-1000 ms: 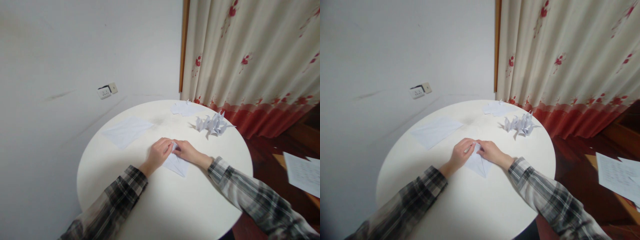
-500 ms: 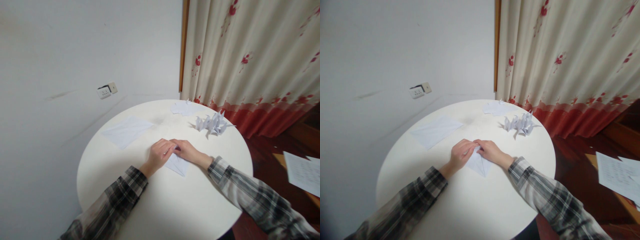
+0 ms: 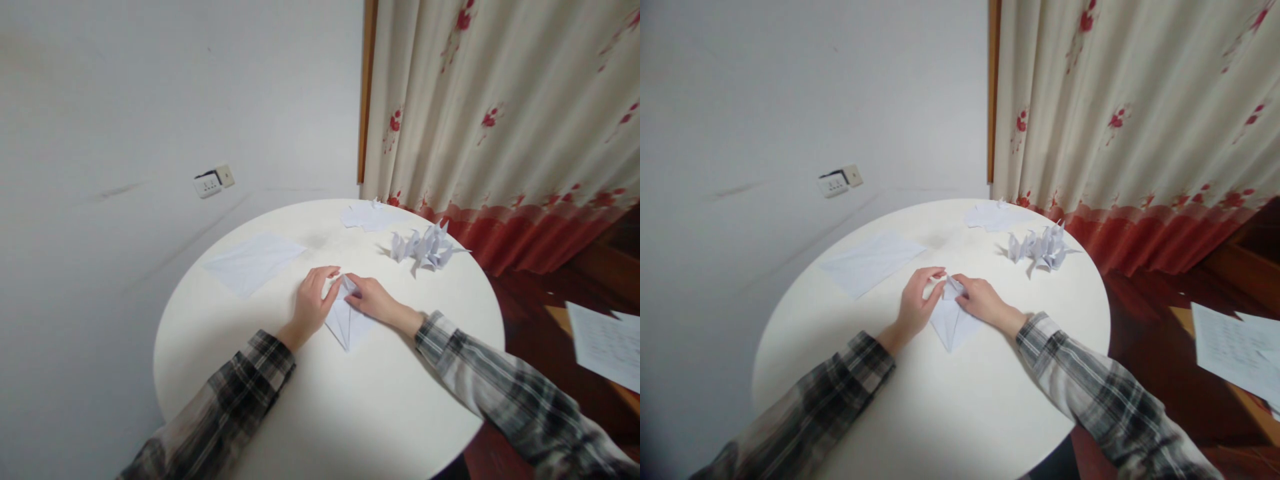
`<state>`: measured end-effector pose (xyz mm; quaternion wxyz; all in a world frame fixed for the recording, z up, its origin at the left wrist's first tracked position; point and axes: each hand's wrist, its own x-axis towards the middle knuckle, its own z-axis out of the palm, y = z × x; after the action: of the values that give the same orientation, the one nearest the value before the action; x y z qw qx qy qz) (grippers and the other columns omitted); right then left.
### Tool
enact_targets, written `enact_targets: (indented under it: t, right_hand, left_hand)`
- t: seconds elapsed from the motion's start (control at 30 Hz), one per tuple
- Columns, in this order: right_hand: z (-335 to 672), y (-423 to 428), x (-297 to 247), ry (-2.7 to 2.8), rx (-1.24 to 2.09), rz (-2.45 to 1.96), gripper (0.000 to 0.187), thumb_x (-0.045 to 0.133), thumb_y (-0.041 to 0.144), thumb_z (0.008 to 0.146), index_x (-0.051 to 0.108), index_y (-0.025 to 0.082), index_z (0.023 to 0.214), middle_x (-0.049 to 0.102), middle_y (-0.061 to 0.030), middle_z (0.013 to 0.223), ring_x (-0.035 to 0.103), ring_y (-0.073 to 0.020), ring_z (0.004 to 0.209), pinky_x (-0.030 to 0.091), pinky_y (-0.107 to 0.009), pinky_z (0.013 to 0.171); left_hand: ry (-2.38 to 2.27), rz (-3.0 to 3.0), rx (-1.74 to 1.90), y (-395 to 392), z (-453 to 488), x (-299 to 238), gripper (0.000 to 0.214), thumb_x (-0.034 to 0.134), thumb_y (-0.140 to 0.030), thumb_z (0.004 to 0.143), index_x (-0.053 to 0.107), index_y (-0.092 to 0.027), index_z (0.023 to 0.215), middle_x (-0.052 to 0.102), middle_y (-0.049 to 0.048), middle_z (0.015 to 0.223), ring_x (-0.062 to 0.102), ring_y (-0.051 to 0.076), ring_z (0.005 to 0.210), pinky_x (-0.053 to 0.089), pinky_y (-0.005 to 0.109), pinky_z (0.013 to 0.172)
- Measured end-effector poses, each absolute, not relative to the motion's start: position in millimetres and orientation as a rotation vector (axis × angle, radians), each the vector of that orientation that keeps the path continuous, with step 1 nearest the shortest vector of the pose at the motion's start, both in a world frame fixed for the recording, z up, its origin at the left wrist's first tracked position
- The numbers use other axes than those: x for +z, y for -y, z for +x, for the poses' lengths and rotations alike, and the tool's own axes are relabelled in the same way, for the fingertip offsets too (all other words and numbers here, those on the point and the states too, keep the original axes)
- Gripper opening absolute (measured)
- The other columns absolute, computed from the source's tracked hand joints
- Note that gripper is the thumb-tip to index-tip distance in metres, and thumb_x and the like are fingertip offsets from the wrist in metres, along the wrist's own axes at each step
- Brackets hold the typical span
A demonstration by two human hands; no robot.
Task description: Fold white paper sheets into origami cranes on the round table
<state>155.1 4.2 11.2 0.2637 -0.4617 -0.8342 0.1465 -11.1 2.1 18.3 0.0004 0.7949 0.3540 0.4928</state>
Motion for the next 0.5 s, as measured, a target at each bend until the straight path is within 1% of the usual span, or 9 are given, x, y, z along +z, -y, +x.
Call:
enact_targets:
  t: [0.1, 0.2, 0.27, 0.4, 0.5]
  right_hand:
    - [156, -7, 10, 2.186, 0.333, -1.388, 0.038, 0.053, 0.017, 0.074, 0.049, 0.015, 0.112, 0.065, -0.0061, 0.084, 0.06, -0.0177, 0.075, 0.039, -0.023, 0.066]
    - [158, -11, 9, 2.089, 0.313, -1.522, 0.037, 0.053, 0.019, 0.073, 0.048, 0.012, 0.109, 0.065, -0.0086, 0.086, 0.059, -0.0191, 0.076, 0.038, -0.024, 0.065]
    - [158, -12, 9, 2.019, 0.337, -1.579, 0.035, 0.053, 0.021, 0.073, 0.048, 0.011, 0.107, 0.064, -0.0097, 0.087, 0.058, -0.0191, 0.075, 0.038, -0.024, 0.064]
    - [158, -14, 10, 1.921, 0.415, -1.638, 0.032, 0.056, 0.022, 0.072, 0.049, 0.012, 0.102, 0.063, -0.0092, 0.086, 0.057, -0.0184, 0.074, 0.038, -0.024, 0.063]
    - [160, -16, 10, 1.882, 0.423, -1.665, 0.032, 0.058, 0.023, 0.071, 0.049, 0.013, 0.099, 0.063, -0.0088, 0.087, 0.057, -0.0188, 0.076, 0.038, -0.025, 0.064]
  left_hand:
    - [-1.221, 2.48, 1.443, -5, -10, 15, 0.008, 0.047, -0.018, 0.082, 0.052, -0.017, 0.089, 0.057, 0.0045, 0.087, 0.053, 0.016, 0.087, 0.045, 0.029, 0.077]
    - [-1.263, 2.535, 1.167, -8, -11, 9, 0.005, 0.048, -0.016, 0.081, 0.051, -0.018, 0.085, 0.056, 0.0026, 0.083, 0.053, 0.016, 0.083, 0.045, 0.03, 0.076]
    - [-1.217, 2.592, 0.981, -11, -12, 5, 0.005, 0.051, -0.017, 0.08, 0.053, -0.019, 0.084, 0.057, 0.002, 0.084, 0.054, 0.016, 0.084, 0.046, 0.03, 0.077]
    - [-1.088, 2.651, 0.884, -12, -12, 0, 0.01, 0.05, -0.02, 0.081, 0.056, -0.019, 0.09, 0.059, 0.0027, 0.093, 0.053, 0.017, 0.093, 0.044, 0.032, 0.087]
    - [-0.981, 2.665, 0.87, -11, -12, 0, 0.019, 0.046, -0.023, 0.085, 0.056, -0.02, 0.101, 0.059, 0.0033, 0.102, 0.052, 0.015, 0.1, 0.042, 0.03, 0.092]
